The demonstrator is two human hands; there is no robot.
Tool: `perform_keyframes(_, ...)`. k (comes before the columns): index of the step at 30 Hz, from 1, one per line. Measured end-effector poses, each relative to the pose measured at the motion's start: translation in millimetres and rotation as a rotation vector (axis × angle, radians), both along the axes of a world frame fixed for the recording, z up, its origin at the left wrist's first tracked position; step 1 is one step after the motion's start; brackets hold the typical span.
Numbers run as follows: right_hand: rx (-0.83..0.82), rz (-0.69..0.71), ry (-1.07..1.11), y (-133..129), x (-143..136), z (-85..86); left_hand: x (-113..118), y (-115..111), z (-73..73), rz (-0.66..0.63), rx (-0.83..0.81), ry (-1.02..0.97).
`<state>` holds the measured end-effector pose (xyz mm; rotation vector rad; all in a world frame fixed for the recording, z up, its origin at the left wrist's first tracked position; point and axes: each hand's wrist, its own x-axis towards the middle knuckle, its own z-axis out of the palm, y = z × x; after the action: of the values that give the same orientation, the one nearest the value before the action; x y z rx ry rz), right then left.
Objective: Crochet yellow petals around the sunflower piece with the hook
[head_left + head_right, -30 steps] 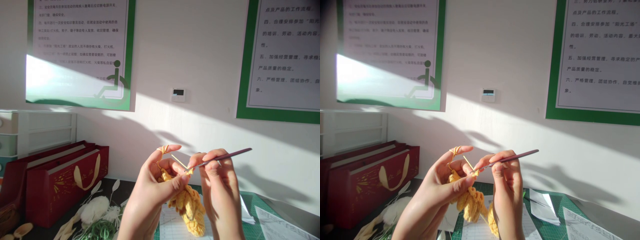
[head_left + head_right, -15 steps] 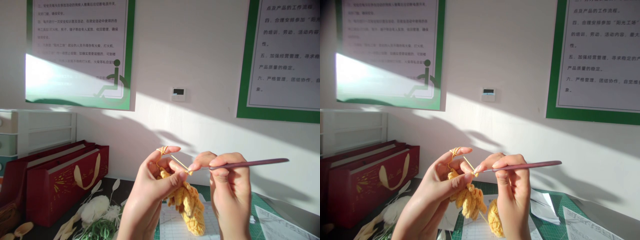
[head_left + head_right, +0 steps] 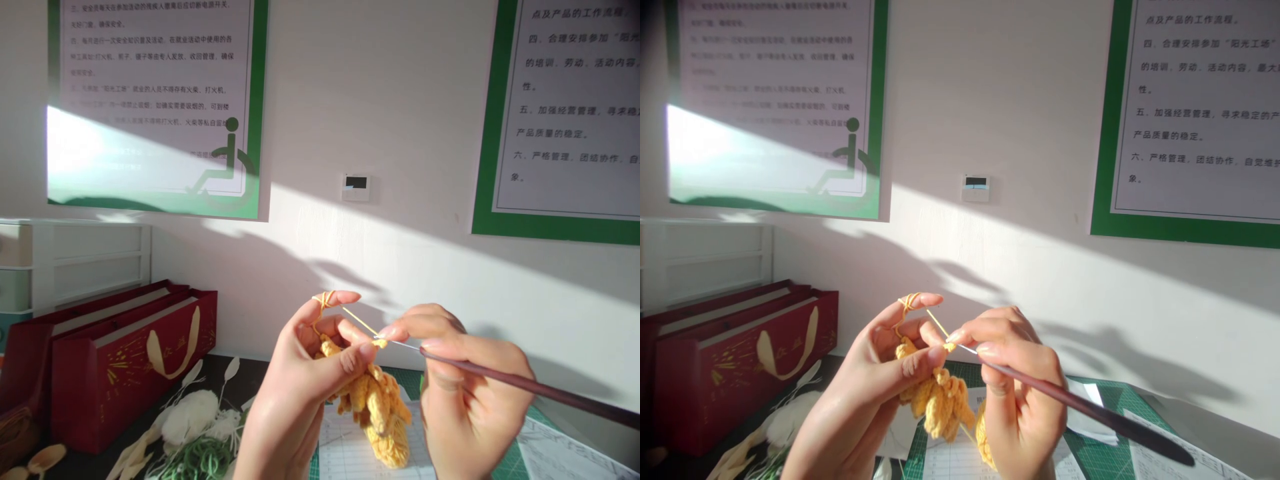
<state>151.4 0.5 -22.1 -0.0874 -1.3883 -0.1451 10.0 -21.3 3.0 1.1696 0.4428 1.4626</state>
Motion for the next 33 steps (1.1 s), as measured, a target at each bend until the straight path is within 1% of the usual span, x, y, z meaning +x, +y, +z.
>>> perform_keyframes(2, -0.044, 0.069, 0.069, -0.7, -3.4, -1.0, -0.1, 0.2, 0.1, -0.009, 0.000, 0.008)
perform_keyframes(5, -0.123, 0.183, 0.103, -0.5, -5.6, -3.5, -0.5, 0.2, 0.5, -0.020, 0.001, -0.006)
perform_keyframes(8, -0.154, 0.208, 0.088, 0.7, -3.4, -4.6, -1.4, 0.5, 0.4, -0.023, 0.005, -0.015)
perform_keyframes(14, -0.095, 0.150, 0.018, -0.2, 2.6, -1.3, -1.7, 0.9, -1.2, -0.015, 0.013, -0.009)
perform_keyframes(18, -0.046, 0.082, -0.032, -2.3, 4.0, 0.6, -1.0, 1.4, -1.6, 0.013, 0.020, 0.005)
perform_keyframes(26, 0.034, -0.039, -0.115, -1.4, 7.8, -0.6, -3.7, 2.1, -0.4, -0.016, 0.003, 0.014)
perform_keyframes(30, 0.041, -0.099, -0.146, 1.1, 9.3, -3.0, -4.3, 1.7, 0.5, -0.038, -0.018, 0.020)
perform_keyframes(33, 0.054, -0.100, -0.130, 2.4, 6.8, -2.2, -2.8, 1.3, 0.2, -0.034, -0.016, 0.005)
